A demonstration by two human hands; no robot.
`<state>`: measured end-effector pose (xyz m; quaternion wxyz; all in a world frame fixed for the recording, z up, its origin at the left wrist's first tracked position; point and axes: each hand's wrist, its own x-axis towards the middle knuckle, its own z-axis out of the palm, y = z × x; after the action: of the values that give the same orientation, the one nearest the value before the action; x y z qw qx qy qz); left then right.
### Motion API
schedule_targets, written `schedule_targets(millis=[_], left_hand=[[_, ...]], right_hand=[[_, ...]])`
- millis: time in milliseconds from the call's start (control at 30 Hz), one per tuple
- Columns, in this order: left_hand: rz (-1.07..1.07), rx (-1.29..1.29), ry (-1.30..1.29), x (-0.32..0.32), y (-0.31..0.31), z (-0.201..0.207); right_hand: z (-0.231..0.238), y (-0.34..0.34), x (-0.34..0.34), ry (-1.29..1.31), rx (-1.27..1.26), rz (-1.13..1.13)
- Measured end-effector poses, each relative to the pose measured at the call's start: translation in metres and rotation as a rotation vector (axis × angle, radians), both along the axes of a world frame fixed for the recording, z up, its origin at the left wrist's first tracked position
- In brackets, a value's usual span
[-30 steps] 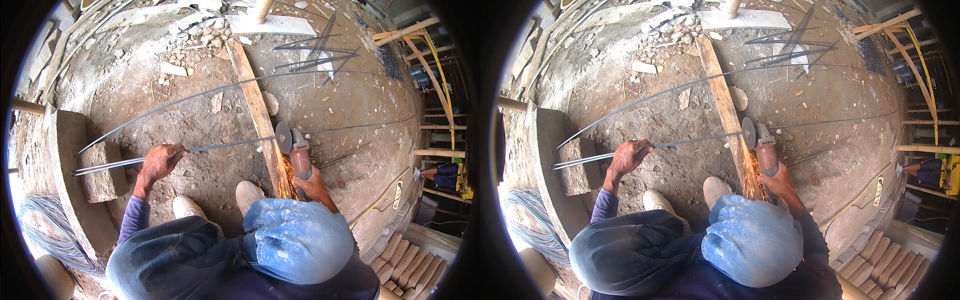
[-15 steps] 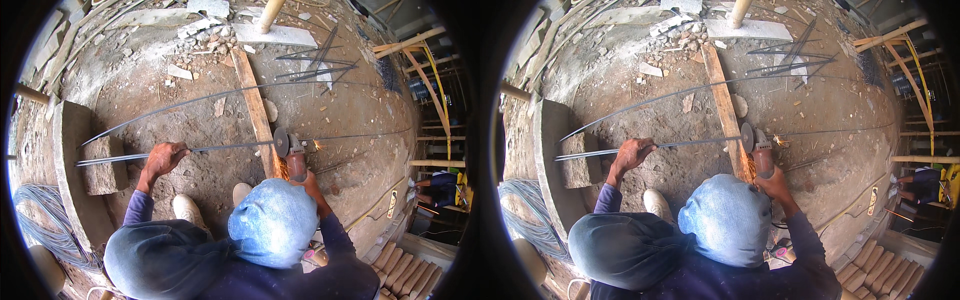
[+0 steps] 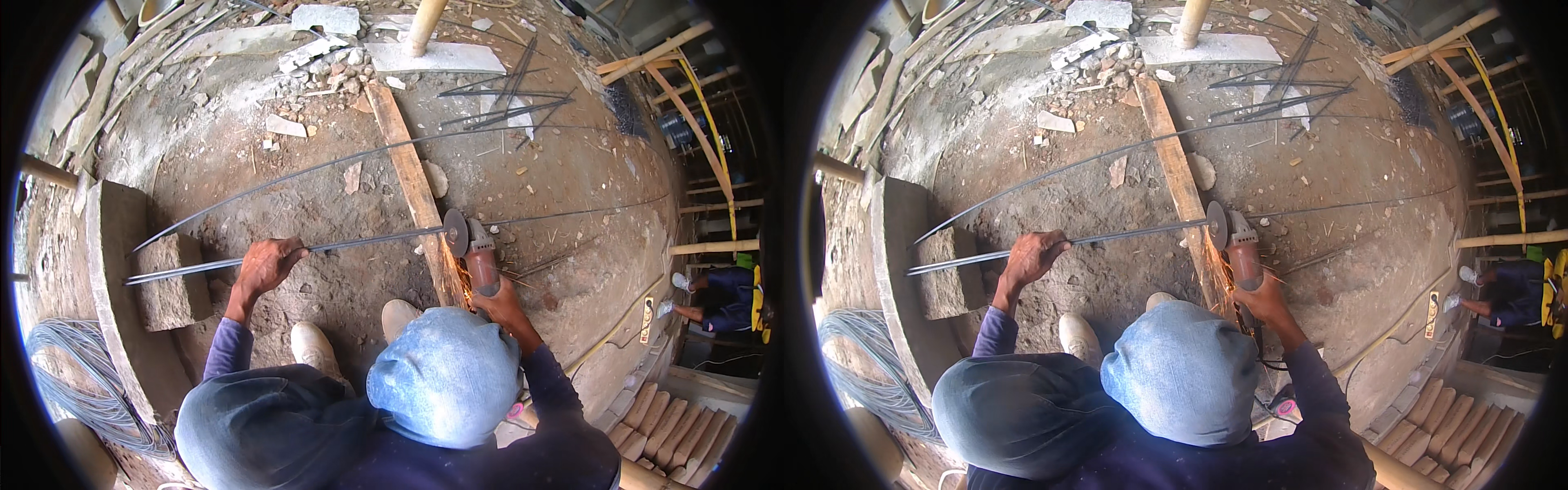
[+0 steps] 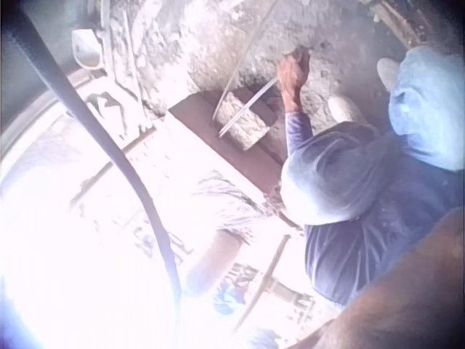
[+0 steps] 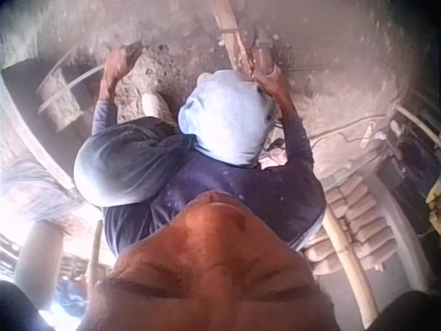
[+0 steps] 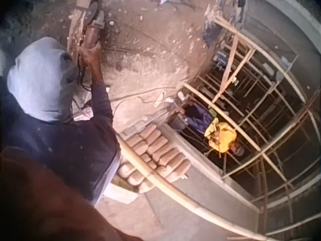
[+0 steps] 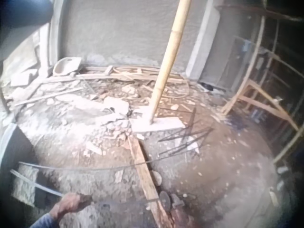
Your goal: The person uses an angle grinder to cut several steel rods on a construction site. They hold each rod with one hand while operating the grinder with the other, producing sparks as the metal is severed. Cut pieces are set aside on the ground.
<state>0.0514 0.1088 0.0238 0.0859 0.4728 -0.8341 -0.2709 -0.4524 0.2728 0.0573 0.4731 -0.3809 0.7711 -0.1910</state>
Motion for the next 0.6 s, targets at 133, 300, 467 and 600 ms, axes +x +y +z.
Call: schedule_targets(millis=[133, 300, 467, 600], left_hand=[[0.004, -0.019, -0.007, -0.0004, 0.0019, -0.0002], [0.007, -0.02, -0.004, -0.0013, 0.002, 0.0011], [0.009, -0.025, 0.013, -0.0004, 0.0026, -0.0006], [0.021, -0.01, -0.012, -0.0006, 0.0028, -0.0013]], right_hand=[[0.0022, -0.0017, -0.0013, 0.048, -0.017, 0.052], [-0.0034, -0.0029, 0.0003, 0.039, -0.016, 0.007], [-0.0033, -0.0074, 0.0001, 0.013, 0.005, 0.011], [-0.0024, -0.0091, 0.0006, 0.065, -0.031, 0.032]])
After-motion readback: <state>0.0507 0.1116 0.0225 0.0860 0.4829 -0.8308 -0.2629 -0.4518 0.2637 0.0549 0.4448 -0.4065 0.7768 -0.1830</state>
